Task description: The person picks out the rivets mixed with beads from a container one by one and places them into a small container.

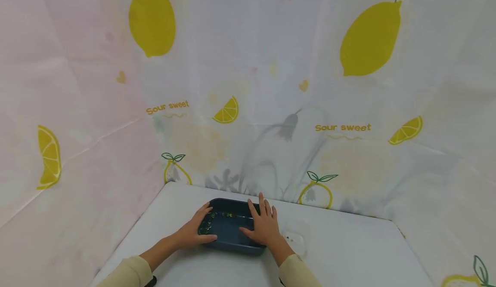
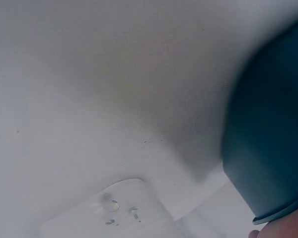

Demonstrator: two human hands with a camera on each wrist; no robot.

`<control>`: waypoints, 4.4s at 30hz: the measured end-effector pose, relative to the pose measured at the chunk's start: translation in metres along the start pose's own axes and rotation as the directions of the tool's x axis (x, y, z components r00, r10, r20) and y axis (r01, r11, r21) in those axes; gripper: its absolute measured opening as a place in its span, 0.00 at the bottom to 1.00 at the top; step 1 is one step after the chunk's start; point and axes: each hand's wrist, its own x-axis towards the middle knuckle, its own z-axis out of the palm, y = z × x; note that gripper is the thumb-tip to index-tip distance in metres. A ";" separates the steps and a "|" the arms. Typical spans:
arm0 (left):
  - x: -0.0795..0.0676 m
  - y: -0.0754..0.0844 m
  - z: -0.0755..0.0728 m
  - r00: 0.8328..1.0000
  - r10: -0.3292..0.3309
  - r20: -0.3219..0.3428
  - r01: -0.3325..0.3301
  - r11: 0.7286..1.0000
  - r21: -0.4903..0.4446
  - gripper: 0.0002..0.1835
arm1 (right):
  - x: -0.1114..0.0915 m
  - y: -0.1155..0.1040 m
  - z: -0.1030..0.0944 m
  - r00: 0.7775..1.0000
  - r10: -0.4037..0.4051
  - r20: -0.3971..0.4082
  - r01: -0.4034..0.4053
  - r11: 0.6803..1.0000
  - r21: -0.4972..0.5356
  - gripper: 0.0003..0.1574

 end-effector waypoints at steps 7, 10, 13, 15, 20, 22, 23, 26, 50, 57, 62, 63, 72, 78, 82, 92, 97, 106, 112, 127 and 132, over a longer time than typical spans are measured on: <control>0.003 0.000 -0.001 1.000 -0.016 0.005 0.016 1.000 0.013 0.56 | 0.003 -0.005 -0.004 0.999 -0.037 -0.013 0.037 0.999 0.008 0.59; 0.007 0.001 -0.001 1.000 -0.005 -0.011 0.005 1.000 0.018 0.56 | 0.007 -0.008 -0.005 0.998 -0.049 -0.033 0.049 0.999 0.005 0.59; 0.011 0.001 -0.001 1.000 0.000 -0.014 0.000 1.000 0.030 0.56 | 0.010 -0.013 -0.005 0.997 -0.068 -0.038 0.069 0.997 0.020 0.59; 0.011 0.001 0.000 1.000 0.000 -0.013 0.000 0.999 0.036 0.56 | 0.012 -0.016 -0.003 0.996 -0.085 -0.032 0.086 0.995 0.048 0.59; 0.011 -0.001 0.002 1.000 0.001 -0.016 -0.001 0.999 0.034 0.55 | 0.017 -0.029 0.004 0.992 -0.097 -0.086 0.109 0.984 0.143 0.54; 0.010 -0.001 0.002 1.000 0.009 -0.017 -0.008 0.999 0.031 0.55 | 0.019 -0.035 0.008 0.987 -0.111 -0.119 0.131 0.975 0.178 0.51; 0.009 -0.001 0.002 1.000 0.010 -0.015 -0.010 1.000 0.029 0.56 | 0.019 -0.039 0.009 0.984 -0.124 -0.130 0.148 0.971 0.190 0.50; 0.008 -0.001 0.003 1.000 0.016 -0.004 -0.016 0.999 0.029 0.56 | 0.019 -0.049 0.013 0.981 -0.158 -0.112 0.178 0.963 0.202 0.49; 0.003 0.002 -0.002 1.000 0.010 0.016 -0.011 0.999 0.050 0.56 | 0.031 -0.073 0.028 0.979 -0.176 -0.101 0.191 0.968 0.165 0.51; 0.004 0.001 -0.004 1.000 0.021 0.022 -0.022 0.999 0.038 0.57 | 0.037 -0.082 0.027 0.971 -0.185 -0.154 0.217 0.950 0.225 0.44; 0.009 0.004 -0.008 0.999 0.028 0.021 -0.029 0.999 0.029 0.59 | 0.049 -0.084 0.029 0.979 -0.146 -0.140 0.183 0.933 0.310 0.37; 0.010 0.005 -0.009 0.999 0.030 0.017 -0.030 0.999 0.028 0.59 | 0.052 -0.084 0.030 0.980 -0.137 -0.141 0.176 0.929 0.324 0.36; 0.017 0.006 -0.012 0.998 0.055 0.009 -0.055 0.998 0.035 0.59 | 0.064 -0.084 0.034 0.989 -0.060 -0.132 0.112 0.893 0.435 0.35; 0.009 -0.001 -0.010 0.999 0.046 0.004 -0.046 0.999 0.018 0.57 | 0.061 -0.088 0.040 0.994 -0.084 -0.063 0.105 0.855 0.507 0.30; 0.005 -0.003 -0.007 0.999 0.040 0.021 -0.040 0.999 0.000 0.57 | 0.059 -0.088 0.044 0.999 -0.051 0.003 0.040 0.812 0.582 0.26; 0.000 0.000 -0.005 0.999 0.048 -0.003 -0.049 0.999 -0.020 0.57 | 0.059 -0.088 0.047 0.997 -0.030 0.076 -0.028 0.746 0.665 0.17; -0.003 -0.001 -0.005 0.999 0.034 0.015 -0.033 0.999 -0.023 0.57 | 0.061 -0.090 0.053 0.989 -0.069 0.129 -0.030 0.767 0.640 0.16; 0.000 -0.001 -0.001 0.999 0.049 0.020 -0.049 0.998 -0.030 0.56 | 0.063 -0.089 0.054 0.988 -0.102 0.116 0.015 0.812 0.583 0.11; 0.000 -0.003 -0.002 0.998 0.050 0.024 -0.050 0.998 -0.025 0.56 | 0.064 -0.091 0.056 0.987 -0.111 0.112 0.028 0.823 0.567 0.08; 0.002 0.000 -0.004 0.999 0.032 0.017 -0.032 0.999 -0.017 0.56 | 0.066 -0.092 0.053 0.990 -0.079 0.115 0.003 0.836 0.549 0.03; 0.002 -0.002 -0.001 0.999 0.032 0.009 -0.032 0.999 -0.015 0.56 | 0.064 -0.092 0.055 0.988 -0.060 0.141 -0.031 0.823 0.567 0.03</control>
